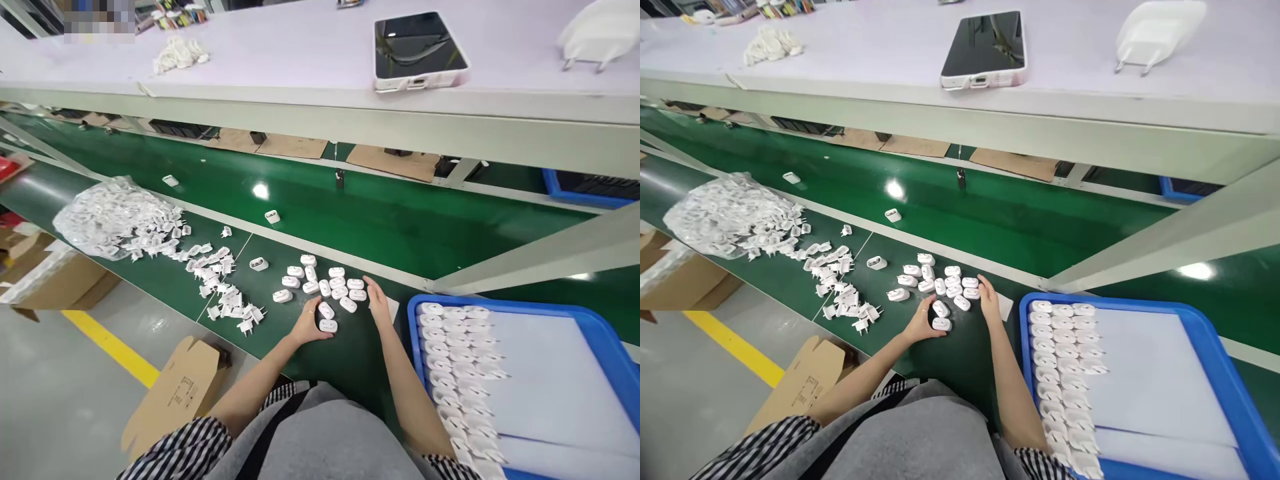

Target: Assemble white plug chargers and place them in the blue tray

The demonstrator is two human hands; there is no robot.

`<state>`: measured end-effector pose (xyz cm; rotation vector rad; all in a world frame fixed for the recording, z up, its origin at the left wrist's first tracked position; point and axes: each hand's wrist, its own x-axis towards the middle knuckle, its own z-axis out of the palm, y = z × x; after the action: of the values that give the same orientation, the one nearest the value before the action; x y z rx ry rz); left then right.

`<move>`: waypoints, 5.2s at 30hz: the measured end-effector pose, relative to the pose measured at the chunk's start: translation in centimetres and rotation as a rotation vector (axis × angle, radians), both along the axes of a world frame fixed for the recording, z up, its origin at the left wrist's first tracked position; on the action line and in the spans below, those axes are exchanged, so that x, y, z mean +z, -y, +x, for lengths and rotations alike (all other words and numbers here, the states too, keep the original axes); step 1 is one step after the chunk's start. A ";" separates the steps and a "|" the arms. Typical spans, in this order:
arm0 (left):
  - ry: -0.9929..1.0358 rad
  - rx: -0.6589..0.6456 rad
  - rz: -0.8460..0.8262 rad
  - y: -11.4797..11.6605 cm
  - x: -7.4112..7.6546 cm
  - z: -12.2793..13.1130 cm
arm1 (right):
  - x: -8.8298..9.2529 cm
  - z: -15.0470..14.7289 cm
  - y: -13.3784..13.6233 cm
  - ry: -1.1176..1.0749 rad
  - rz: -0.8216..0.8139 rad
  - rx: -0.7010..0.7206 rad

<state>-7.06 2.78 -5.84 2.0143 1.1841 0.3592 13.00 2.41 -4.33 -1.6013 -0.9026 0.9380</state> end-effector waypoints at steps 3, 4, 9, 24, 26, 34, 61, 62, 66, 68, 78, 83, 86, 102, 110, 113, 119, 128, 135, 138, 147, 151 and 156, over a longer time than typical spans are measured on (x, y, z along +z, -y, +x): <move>0.030 -0.073 -0.016 -0.1 -0.6 0.1 | -1.8 -1.4 -0.9 -0.041 0.030 -0.023; 0.033 -0.097 -0.027 -0.1 -0.8 0.2 | -2.1 -1.7 -0.9 -0.048 0.041 -0.051; 0.067 -0.210 -0.055 0.2 -1.5 1.7 | -2.2 -2.1 -1.1 -0.127 0.072 -0.144; 0.029 -0.351 -0.029 0.9 -1.6 4.6 | -2.9 -3.8 1.1 -0.384 0.106 -0.217; 0.017 -0.357 -0.009 1.5 -0.4 5.2 | -1.1 -3.1 1.7 -0.389 0.157 -0.215; 0.165 -0.601 0.185 10.8 7.9 17.2 | 9.6 8.7 13.5 -0.132 0.334 -0.366; -0.226 -0.756 0.404 5.9 9.5 33.7 | -0.5 18.5 22.2 0.013 -0.268 -0.431; -0.264 -0.838 0.416 5.1 9.3 34.7 | -0.4 18.4 22.3 -0.017 -0.267 -0.434; -0.547 -1.023 0.342 4.5 8.3 37.3 | -0.1 17.9 22.1 -0.081 -0.239 -0.483; -0.626 -1.043 0.309 4.5 8.0 37.9 | 0.2 17.8 22.0 -0.096 -0.226 -0.531; -0.107 -1.027 0.348 5.3 10.3 32.3 | 3.4 15.8 32.8 -0.083 -0.639 -0.479; -0.145 -1.003 0.144 5.7 10.0 22.1 | 3.5 9.5 33.8 -0.313 -0.643 -0.400; -0.282 -0.848 0.072 4.7 8.7 16.0 | 3.2 8.8 32.0 -0.318 -0.651 -0.457; -0.331 -0.292 -0.111 1.3 5.0 0.3 | 4.2 8.5 29.2 -0.447 -0.611 -0.574; -0.335 0.291 0.005 -2.6 5.4 -3.4 | 5.9 9.0 30.8 -0.163 -0.961 -0.537; -0.306 0.491 0.083 -3.7 5.6 -5.3 | 7.7 9.1 26.7 0.012 -0.926 -0.433; -0.250 0.581 0.241 -4.0 3.9 -8.5 | 7.7 1.4 8.1 0.088 -0.438 0.207; -0.109 0.079 -0.052 -8.2 -0.2 -10.9 | -0.4 -3.7 -5.5 -0.245 -0.093 -0.074; -0.097 -0.227 -0.043 -12.4 0.0 -9.8 | -1.1 -4.4 -7.0 -0.095 -0.148 0.095; -0.098 -0.264 -0.029 -13.0 -0.2 -9.3 | -0.5 -2.9 -6.3 0.098 -0.168 0.295; -0.058 -0.390 0.041 -13.7 -0.5 -8.3 | 3.2 6.2 -9.2 1.085 -0.467 0.071; -0.088 -0.363 0.057 -13.2 -0.6 -8.0 | 3.0 9.7 -10.6 1.027 -0.806 0.284; -0.040 -0.380 0.090 -12.7 -0.7 -7.7 | 1.6 8.5 -9.4 1.012 -0.747 0.301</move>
<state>-14.72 15.49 -6.52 2.2774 0.7936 0.1844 21.46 11.76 -2.75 -2.7378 -1.6241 0.6498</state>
